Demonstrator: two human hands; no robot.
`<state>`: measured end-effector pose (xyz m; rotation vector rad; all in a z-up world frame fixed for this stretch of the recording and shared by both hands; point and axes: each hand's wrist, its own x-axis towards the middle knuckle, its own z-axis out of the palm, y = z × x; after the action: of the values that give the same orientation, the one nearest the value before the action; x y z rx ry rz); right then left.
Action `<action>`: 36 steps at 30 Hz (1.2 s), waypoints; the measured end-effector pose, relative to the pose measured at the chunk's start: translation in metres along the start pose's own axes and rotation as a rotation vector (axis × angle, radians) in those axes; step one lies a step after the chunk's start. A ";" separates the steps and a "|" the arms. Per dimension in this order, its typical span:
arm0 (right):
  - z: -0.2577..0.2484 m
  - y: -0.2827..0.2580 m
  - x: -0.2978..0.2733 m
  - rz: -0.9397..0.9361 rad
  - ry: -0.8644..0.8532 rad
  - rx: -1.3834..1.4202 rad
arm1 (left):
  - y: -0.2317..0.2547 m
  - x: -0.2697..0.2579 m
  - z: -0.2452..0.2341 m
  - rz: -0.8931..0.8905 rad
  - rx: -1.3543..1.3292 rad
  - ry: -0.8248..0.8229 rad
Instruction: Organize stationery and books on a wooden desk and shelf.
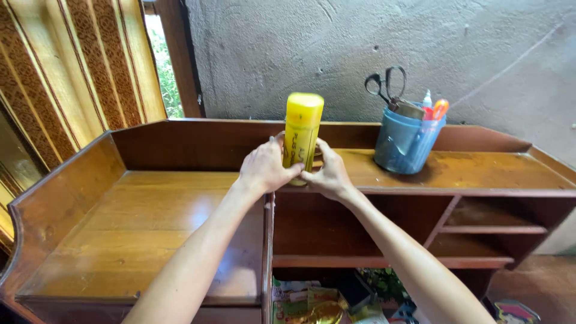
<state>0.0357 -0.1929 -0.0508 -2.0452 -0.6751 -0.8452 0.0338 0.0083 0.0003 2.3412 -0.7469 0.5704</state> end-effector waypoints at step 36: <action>0.040 0.051 0.044 0.201 -0.119 -0.389 | -0.066 0.056 0.073 -0.069 0.264 0.155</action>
<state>0.1119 -0.1798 -0.0599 -2.4804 -0.3773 -0.7869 0.1324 -0.0178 -0.0491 2.5144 -0.5455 0.8530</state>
